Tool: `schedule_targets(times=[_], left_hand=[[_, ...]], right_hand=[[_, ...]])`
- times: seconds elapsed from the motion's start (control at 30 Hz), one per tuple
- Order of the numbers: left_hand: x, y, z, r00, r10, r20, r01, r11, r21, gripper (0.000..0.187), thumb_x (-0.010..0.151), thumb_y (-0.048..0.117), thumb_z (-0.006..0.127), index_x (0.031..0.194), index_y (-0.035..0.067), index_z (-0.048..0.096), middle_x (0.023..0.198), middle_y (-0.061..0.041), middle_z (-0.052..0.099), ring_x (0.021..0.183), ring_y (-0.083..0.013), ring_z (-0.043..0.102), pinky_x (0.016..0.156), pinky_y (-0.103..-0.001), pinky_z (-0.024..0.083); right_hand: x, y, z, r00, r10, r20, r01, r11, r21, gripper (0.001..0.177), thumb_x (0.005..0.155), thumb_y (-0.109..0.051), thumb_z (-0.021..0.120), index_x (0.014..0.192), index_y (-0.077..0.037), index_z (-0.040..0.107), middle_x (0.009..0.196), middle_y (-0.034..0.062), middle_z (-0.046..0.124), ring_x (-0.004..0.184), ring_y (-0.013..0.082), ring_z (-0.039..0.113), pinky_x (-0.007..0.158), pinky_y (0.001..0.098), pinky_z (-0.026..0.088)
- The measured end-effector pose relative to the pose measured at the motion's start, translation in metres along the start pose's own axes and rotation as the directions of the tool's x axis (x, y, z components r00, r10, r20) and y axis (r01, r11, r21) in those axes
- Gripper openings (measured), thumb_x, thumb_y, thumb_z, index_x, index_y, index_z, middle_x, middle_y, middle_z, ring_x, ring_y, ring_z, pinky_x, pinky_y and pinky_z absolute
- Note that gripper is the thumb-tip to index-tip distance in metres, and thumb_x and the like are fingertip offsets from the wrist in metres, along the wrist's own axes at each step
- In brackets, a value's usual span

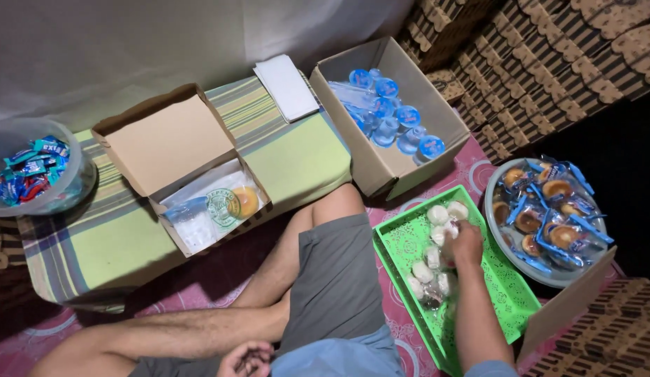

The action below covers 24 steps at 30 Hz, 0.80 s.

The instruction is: A person is seen packing various snacks into a cardboard box, including lining it with paper and arranging the items inside.

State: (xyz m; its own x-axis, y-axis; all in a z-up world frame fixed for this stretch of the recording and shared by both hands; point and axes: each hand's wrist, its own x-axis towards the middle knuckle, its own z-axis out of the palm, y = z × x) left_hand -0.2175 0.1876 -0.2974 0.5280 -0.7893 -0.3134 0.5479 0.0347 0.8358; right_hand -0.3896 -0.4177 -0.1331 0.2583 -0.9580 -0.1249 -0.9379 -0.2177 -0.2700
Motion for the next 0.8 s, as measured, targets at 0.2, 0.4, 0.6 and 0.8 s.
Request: schedule_targets(times=[0.2, 0.4, 0.6, 0.8], left_hand=[[0.006, 0.022, -0.004, 0.996, 0.016, -0.083, -0.02, 0.999, -0.04, 0.038, 0.083, -0.014, 0.072, 0.12, -0.016, 0.066, 0.109, -0.026, 0.077, 0.09, -0.0217, 0.073, 0.081, -0.029, 0.058], [0.013, 0.047, 0.021, 0.997, 0.064, -0.05, -0.066, 0.997, -0.027, 0.04, 0.083, -0.013, 0.074, 0.122, -0.014, 0.066, 0.106, -0.023, 0.077, 0.086, -0.0184, 0.07, 0.075, -0.026, 0.056], [0.008, 0.05, 0.02, 0.985, 0.137, -0.103, -0.14, 0.99, -0.024, 0.041, 0.081, -0.013, 0.075, 0.121, -0.015, 0.065, 0.105, -0.025, 0.077, 0.089, -0.0213, 0.071, 0.081, -0.03, 0.057], [0.006, 0.122, 0.073, 0.968, 0.196, -0.158, -0.199, 0.98, -0.007, 0.054, 0.094, 0.016, 0.062, 0.139, -0.012, 0.051, 0.13, -0.028, 0.069, 0.11, -0.0305, 0.069, 0.095, -0.04, 0.056]], right_hand=[[0.011, 0.028, 0.004, 0.981, 0.087, -0.174, -0.045, 0.972, 0.231, 0.023, 0.094, -0.005, 0.063, 0.116, -0.002, 0.067, 0.113, 0.0178, 0.065, 0.101, 0.0324, 0.063, 0.093, 0.0464, 0.052], [0.017, 0.016, 0.016, 0.982, 0.188, -0.009, -0.183, 0.968, 0.172, 0.055, 0.09, -0.028, 0.08, 0.134, -0.003, 0.062, 0.125, 0.0182, 0.067, 0.11, 0.0337, 0.066, 0.099, 0.0466, 0.054], [0.005, 0.01, 0.028, 0.954, 0.086, -0.286, -0.005, 0.962, 0.272, 0.029, 0.087, -0.016, 0.082, 0.112, -0.012, 0.07, 0.117, 0.0112, 0.064, 0.101, 0.0261, 0.063, 0.089, 0.0443, 0.055], [-0.162, -0.138, -0.003, 0.79, -0.492, -0.365, 0.611, 0.593, 0.524, 0.061, 0.083, -0.028, 0.082, 0.13, 0.004, 0.06, 0.129, 0.0195, 0.063, 0.118, 0.032, 0.064, 0.103, 0.0397, 0.051]])
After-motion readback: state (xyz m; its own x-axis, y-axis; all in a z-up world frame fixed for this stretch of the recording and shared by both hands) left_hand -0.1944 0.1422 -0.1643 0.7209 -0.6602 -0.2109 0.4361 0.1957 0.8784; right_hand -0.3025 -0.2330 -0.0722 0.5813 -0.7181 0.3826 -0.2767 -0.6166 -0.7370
